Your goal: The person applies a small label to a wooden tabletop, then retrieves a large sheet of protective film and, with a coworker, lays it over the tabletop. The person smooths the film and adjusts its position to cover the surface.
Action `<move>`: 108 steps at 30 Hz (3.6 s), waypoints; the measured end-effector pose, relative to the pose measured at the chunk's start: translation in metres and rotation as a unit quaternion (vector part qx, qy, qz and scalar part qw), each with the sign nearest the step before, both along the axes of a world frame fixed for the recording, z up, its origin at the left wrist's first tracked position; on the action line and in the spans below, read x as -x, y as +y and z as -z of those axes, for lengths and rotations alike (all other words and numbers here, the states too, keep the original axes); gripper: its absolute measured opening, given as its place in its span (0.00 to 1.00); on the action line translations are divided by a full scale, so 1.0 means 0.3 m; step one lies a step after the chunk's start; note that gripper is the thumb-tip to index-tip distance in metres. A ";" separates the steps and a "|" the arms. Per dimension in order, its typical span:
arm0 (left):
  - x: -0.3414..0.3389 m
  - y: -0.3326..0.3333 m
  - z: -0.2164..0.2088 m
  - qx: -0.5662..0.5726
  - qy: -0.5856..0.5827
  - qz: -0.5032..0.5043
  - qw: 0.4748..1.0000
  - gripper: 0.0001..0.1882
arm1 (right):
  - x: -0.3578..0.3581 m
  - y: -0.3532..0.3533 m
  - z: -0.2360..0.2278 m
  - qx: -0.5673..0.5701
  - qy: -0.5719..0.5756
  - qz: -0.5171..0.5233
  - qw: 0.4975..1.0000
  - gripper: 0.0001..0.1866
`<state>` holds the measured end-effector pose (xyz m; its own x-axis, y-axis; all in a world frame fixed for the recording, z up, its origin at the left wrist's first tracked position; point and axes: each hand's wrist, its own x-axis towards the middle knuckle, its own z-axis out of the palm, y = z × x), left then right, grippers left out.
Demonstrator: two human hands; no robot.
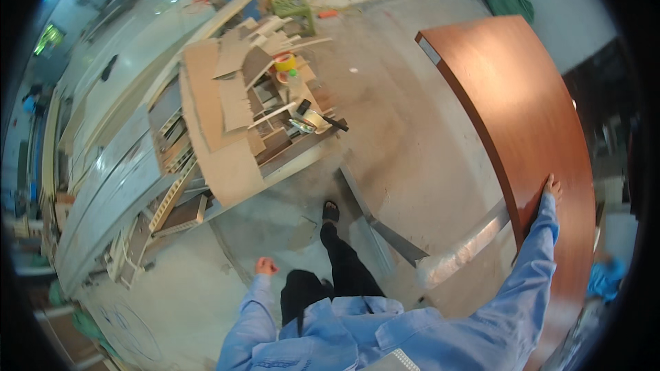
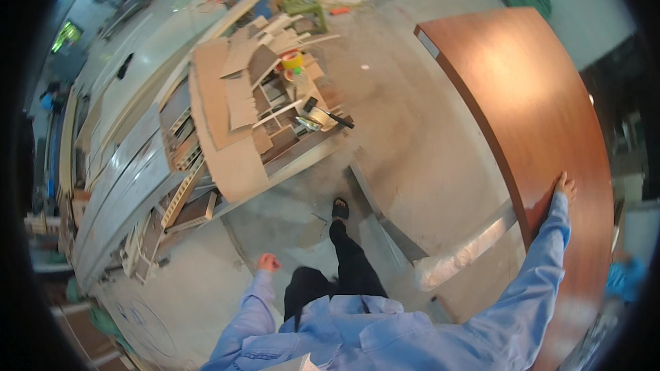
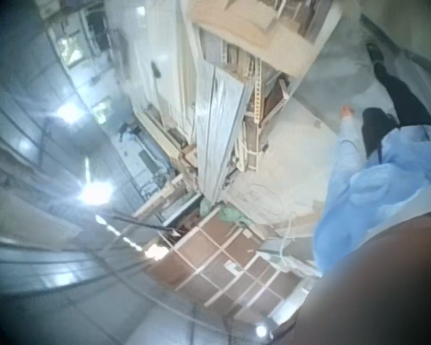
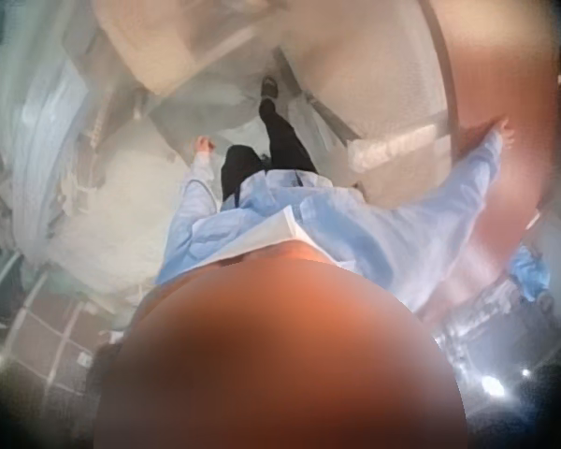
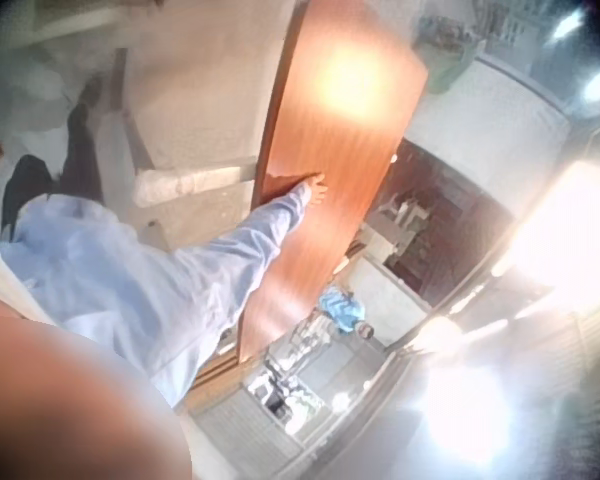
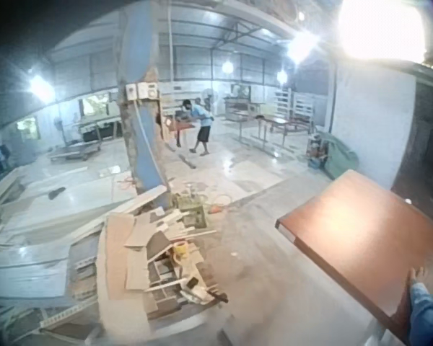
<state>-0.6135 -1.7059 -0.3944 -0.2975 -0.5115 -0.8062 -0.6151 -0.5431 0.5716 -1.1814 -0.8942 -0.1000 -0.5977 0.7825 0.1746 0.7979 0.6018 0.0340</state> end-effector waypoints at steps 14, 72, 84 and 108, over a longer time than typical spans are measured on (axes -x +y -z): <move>0.255 0.004 0.096 -0.113 -0.113 0.194 0.968 0.08 | 0.234 -0.584 0.011 -0.032 -0.027 -0.150 0.988 0.41; 2.045 0.216 -0.758 0.207 0.473 0.443 0.733 0.31 | 0.008 -0.879 -0.114 0.043 -0.102 -0.100 0.989 0.45; 2.497 0.438 -1.045 0.512 0.465 0.537 0.483 0.43 | -0.004 -0.835 -0.087 0.006 -0.105 -0.178 0.978 0.42; 2.877 0.398 -1.188 0.273 0.736 0.619 0.006 0.34 | 0.998 -0.819 -0.110 0.000 -0.096 -0.133 0.986 0.39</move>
